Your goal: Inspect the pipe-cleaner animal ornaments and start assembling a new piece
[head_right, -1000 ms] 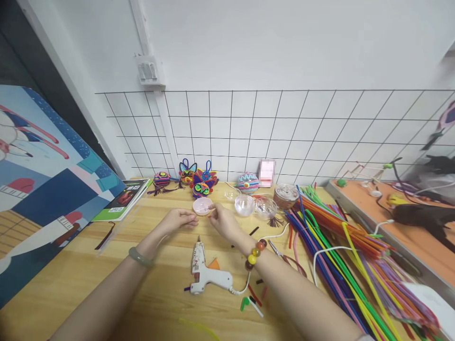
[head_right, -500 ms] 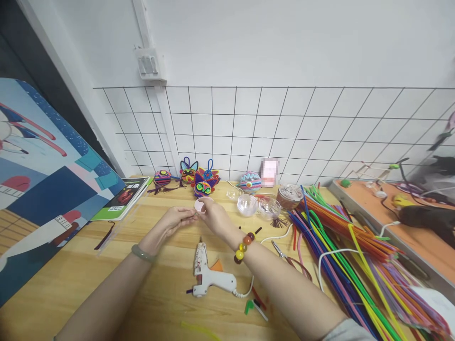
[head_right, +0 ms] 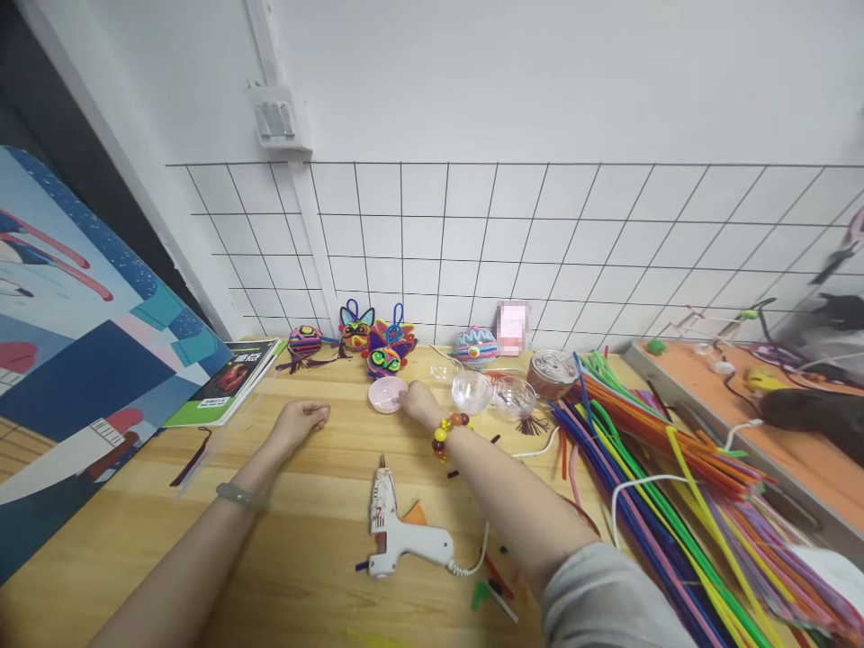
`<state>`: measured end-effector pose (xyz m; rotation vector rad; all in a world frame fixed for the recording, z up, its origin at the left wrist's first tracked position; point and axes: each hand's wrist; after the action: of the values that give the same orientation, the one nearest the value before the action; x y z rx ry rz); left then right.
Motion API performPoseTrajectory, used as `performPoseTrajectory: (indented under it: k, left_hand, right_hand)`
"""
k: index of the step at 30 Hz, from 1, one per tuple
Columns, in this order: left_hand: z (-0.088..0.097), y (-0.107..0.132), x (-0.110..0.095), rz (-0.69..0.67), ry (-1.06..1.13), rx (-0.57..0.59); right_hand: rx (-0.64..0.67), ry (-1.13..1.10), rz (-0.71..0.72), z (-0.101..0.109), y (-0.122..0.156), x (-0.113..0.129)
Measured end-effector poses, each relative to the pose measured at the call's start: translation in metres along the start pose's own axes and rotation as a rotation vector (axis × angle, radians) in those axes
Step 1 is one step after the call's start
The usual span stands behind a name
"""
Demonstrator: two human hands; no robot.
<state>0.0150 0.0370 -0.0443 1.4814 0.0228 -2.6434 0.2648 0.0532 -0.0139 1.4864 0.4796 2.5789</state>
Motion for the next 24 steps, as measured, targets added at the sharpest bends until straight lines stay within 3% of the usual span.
performPoseTrajectory:
  k: [5,11,18,24]
  left_hand:
    - [-0.002,-0.002,0.004,-0.083,-0.204,-0.026]
    - [-0.009,-0.014,-0.009,-0.173,-0.414,-0.080]
    - [-0.021,-0.038,-0.026,-0.197,-0.581,-0.157]
    - [-0.013,-0.073,-0.035,-0.148,-0.567,-0.244]
  right_hand:
    - [0.014,0.001,-0.077,0.011,0.001,-0.004]
    - [-0.007,-0.016,-0.124,0.039,0.015,-0.023]
    - [-0.025,-0.102,-0.045,0.042,0.040,-0.025]
    - [0.006,-0.141,0.007,0.060,0.078,-0.028]
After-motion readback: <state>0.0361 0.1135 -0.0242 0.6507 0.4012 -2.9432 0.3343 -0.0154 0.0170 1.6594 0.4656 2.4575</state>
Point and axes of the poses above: each hand's wrist, its own y-axis away from the middle knuckle, its own z-axis out of the back of the hand, x = y × z, and after that the axes turned 13 degrees about -y, right-handed
